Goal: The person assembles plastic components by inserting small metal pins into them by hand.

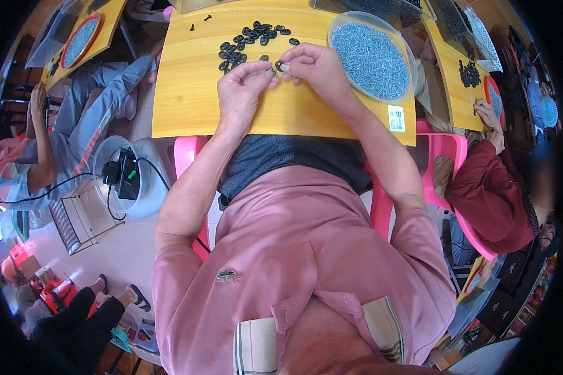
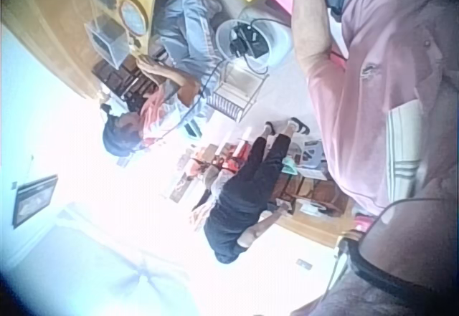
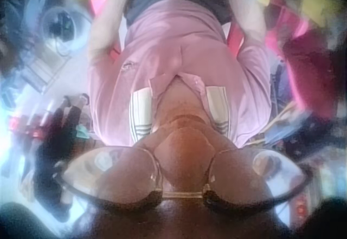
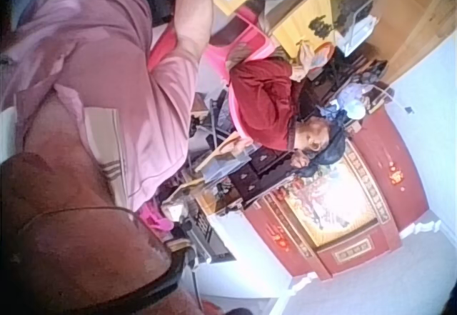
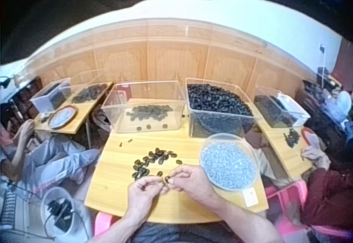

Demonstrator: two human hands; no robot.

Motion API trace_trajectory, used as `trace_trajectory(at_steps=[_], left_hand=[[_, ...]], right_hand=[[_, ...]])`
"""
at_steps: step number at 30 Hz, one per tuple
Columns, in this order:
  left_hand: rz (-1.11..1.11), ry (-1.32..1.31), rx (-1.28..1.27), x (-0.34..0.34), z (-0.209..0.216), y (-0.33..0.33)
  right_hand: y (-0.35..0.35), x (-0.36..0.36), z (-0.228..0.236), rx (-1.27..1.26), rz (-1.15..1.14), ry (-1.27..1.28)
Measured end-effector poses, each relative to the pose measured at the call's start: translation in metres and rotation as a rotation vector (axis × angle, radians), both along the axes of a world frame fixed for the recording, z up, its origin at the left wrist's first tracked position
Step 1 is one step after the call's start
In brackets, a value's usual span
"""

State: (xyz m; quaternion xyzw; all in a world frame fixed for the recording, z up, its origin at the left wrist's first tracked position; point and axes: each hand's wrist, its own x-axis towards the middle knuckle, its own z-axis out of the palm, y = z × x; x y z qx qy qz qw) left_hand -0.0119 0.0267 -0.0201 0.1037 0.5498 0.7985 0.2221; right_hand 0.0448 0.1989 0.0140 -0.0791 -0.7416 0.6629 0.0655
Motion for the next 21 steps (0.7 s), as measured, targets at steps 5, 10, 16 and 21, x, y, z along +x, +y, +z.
trace_trajectory(at_steps=[5, 10, 16, 21], left_hand=[[-0.006, -0.017, -0.004, 0.0002, 0.0029, 0.0006], [0.001, -0.019, -0.050, 0.0016, 0.0063, 0.0008], [-0.030, 0.001, -0.050, 0.0011, 0.0060, -0.0001], [-0.036, -0.017, -0.024, 0.0013, 0.0084, 0.0009]], right_hand=[[0.0011, 0.0004, 0.0005, 0.031, 0.000, -0.007], [0.0016, 0.0004, 0.0009, 0.065, 0.002, -0.015], [-0.0021, 0.0002, -0.0012, 0.072, 0.008, -0.041], [0.0002, 0.0004, -0.0038, 0.014, 0.009, -0.032]])
